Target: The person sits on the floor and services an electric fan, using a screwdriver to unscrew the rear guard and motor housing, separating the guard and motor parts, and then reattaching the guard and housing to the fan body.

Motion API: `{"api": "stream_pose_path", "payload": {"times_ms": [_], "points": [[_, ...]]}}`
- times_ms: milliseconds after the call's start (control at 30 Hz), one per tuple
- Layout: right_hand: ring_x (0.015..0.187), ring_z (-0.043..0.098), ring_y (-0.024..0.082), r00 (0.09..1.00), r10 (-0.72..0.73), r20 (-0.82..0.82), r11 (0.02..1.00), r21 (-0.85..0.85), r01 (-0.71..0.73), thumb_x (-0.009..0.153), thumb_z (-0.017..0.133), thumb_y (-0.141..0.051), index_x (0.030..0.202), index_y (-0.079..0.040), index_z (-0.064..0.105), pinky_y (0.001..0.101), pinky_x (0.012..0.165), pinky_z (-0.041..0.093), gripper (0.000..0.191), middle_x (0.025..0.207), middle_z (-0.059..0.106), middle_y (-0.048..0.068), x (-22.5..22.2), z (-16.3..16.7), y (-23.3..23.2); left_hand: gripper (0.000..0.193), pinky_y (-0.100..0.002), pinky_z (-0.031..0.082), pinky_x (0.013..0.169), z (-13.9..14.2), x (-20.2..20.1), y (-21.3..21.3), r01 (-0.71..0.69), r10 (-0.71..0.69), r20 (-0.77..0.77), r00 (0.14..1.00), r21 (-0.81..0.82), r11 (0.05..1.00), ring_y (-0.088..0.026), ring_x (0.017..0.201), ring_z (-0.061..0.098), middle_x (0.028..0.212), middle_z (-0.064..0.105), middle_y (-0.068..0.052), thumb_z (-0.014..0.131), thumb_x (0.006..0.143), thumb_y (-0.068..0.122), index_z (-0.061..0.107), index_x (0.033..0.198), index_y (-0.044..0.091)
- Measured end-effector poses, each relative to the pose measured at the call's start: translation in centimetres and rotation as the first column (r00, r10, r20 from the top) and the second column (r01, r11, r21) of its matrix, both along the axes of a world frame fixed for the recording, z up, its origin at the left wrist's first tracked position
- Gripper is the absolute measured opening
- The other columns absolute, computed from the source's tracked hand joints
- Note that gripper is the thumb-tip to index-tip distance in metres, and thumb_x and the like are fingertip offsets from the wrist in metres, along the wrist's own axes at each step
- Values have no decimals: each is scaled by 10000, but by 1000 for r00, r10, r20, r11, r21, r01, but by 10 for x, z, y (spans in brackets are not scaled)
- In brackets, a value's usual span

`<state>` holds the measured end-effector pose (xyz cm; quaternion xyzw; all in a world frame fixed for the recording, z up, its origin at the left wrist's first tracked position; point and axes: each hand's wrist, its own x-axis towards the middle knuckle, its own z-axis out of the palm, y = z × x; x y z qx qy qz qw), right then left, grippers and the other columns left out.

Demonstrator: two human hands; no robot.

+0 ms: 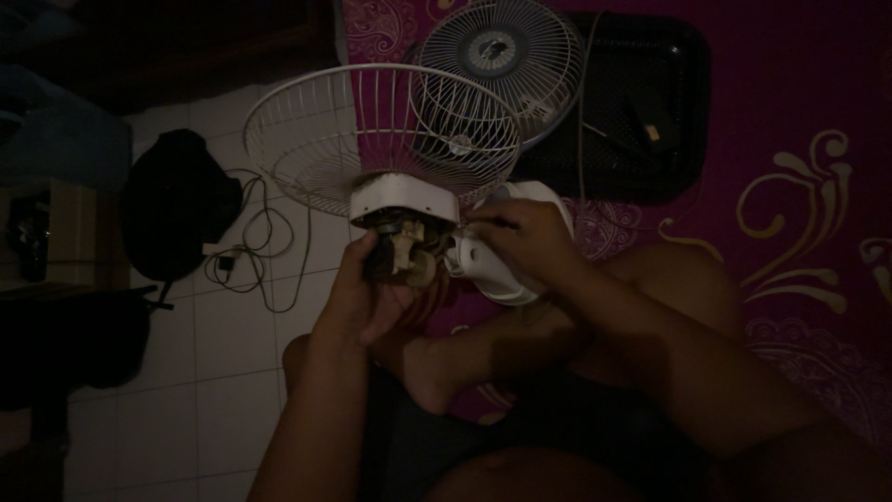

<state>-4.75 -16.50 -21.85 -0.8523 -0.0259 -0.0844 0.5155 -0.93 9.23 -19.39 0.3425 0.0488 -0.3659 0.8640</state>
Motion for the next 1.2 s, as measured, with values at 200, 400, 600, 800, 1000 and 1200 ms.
{"api": "stream_pose_path", "payload": {"times_ms": [200, 400, 600, 800, 1000, 1200], "points": [[860, 761, 214, 1000, 9, -13, 999, -51, -9, 905, 778, -281, 1099, -91, 790, 328, 753, 595, 272, 974, 780, 109, 3, 1, 4, 637, -436, 484, 1101, -4, 1, 1, 12, -11, 30, 999, -34, 999, -285, 1263, 617, 1393, 614, -166, 588, 1005, 434, 500, 1443, -20], [829, 763, 245, 1000, 16, -27, 994, -110, -19, 933, 741, -313, 1140, -84, 769, 351, 719, 590, 309, 977, 765, 129, 6, 6, 5, 614, -431, 488, 1096, -4, 3, 2, -3, 3, -7, 1000, -15, 1000, -273, 1247, 628, 1375, 635, -150, 601, 996, 423, 517, 1423, -10], [829, 755, 271, 999, 39, 21, 989, -143, -36, 875, 753, -274, 1149, -86, 766, 375, 723, 593, 333, 990, 763, 140, 4, 6, 0, 625, -426, 490, 1099, -3, 2, 0, 11, -11, -2, 1000, -51, 999, -279, 1247, 634, 1367, 639, -158, 616, 987, 426, 518, 1415, -19], [865, 710, 368, 994, 110, 15, 940, -327, -99, 878, 742, -267, 1147, -71, 749, 449, 749, 562, 333, 960, 732, 179, 9, 4, -1, 635, -414, 495, 1094, 1, 1, -1, 3, -3, 1, 1000, 15, 1000, -263, 1238, 633, 1362, 639, -147, 629, 990, 445, 524, 1420, -11], [925, 695, 366, 980, 84, 180, 942, -335, -19, 876, 737, -248, 1106, -51, 725, 458, 798, 551, 303, 998, 728, 166, 5, 2, 3, 657, -398, 494, 1096, 2, 2, -4, 15, -15, -15, 1000, 7, 1000, -254, 1254, 627, 1373, 637, -131, 647, 968, 452, 518, 1432, 6], [933, 690, 376, 980, 148, 131, 926, -367, -91, 899, 694, -228, 1096, -52, 723, 476, 790, 547, 266, 1000, 723, 172, 8, 5, 1, 670, -419, 486, 1098, 1, 1, -2, 39, -39, 12, 999, -18, 999, -270, 1258, 620, 1379, 630, -145, 651, 967, 454, 511, 1432, -7]]}}
